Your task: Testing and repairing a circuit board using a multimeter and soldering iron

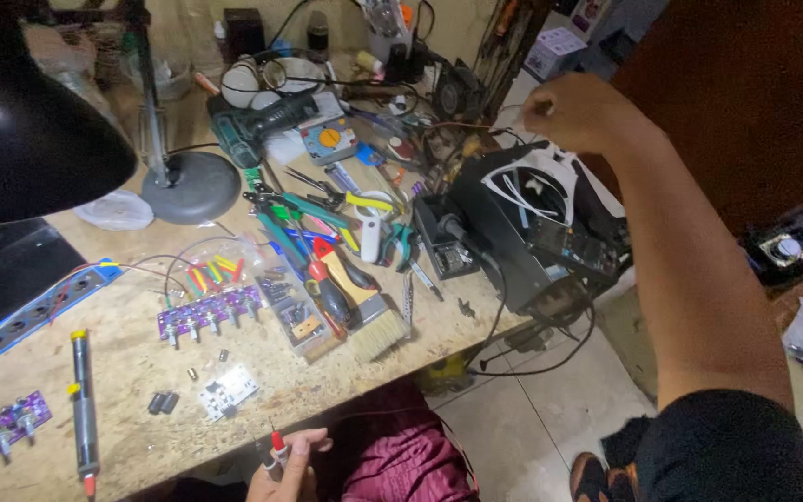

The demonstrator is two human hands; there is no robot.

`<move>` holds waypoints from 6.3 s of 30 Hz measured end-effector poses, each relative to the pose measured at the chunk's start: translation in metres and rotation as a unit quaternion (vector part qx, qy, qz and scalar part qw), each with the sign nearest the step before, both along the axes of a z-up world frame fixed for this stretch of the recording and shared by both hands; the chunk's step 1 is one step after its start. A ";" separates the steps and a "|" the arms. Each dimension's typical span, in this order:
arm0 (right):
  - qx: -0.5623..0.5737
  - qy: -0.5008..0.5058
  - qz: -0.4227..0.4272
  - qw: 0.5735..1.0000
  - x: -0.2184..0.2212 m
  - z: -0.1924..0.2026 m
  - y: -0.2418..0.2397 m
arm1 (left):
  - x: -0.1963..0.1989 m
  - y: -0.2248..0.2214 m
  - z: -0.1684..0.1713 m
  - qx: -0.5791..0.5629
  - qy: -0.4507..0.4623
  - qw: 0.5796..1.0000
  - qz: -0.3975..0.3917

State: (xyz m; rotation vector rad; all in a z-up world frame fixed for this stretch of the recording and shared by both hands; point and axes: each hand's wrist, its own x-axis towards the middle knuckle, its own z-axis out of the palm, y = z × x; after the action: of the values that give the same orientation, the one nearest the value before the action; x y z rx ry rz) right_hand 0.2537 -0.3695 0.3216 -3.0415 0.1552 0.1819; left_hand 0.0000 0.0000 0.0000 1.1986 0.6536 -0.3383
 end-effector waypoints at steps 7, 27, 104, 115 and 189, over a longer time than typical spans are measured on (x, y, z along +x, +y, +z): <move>-0.036 0.098 -0.008 0.994 -0.103 -0.047 -0.067 | 0.009 -0.020 -0.002 0.081 -0.151 0.971 -0.168; 0.552 0.047 -0.224 0.802 -0.181 -0.096 0.029 | 0.003 -0.069 0.141 0.011 -0.207 0.920 -0.334; 0.167 -0.192 -0.201 0.946 -0.204 -0.050 0.030 | 0.037 0.025 -0.004 0.152 -0.171 0.966 -0.119; 0.106 -0.111 -0.292 0.944 -0.214 -0.085 -0.013 | 0.090 0.019 -0.015 0.265 -0.103 0.947 -0.149; 0.263 -0.258 -0.178 0.913 -0.167 -0.116 -0.164 | 0.110 -0.024 -0.006 0.058 -0.181 0.978 0.088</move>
State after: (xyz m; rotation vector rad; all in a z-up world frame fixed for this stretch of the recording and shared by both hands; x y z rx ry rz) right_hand 0.0866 -0.5335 0.2061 -2.3662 0.5135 -0.5173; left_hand 0.1104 -0.0239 -0.0056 1.2633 0.4606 0.0684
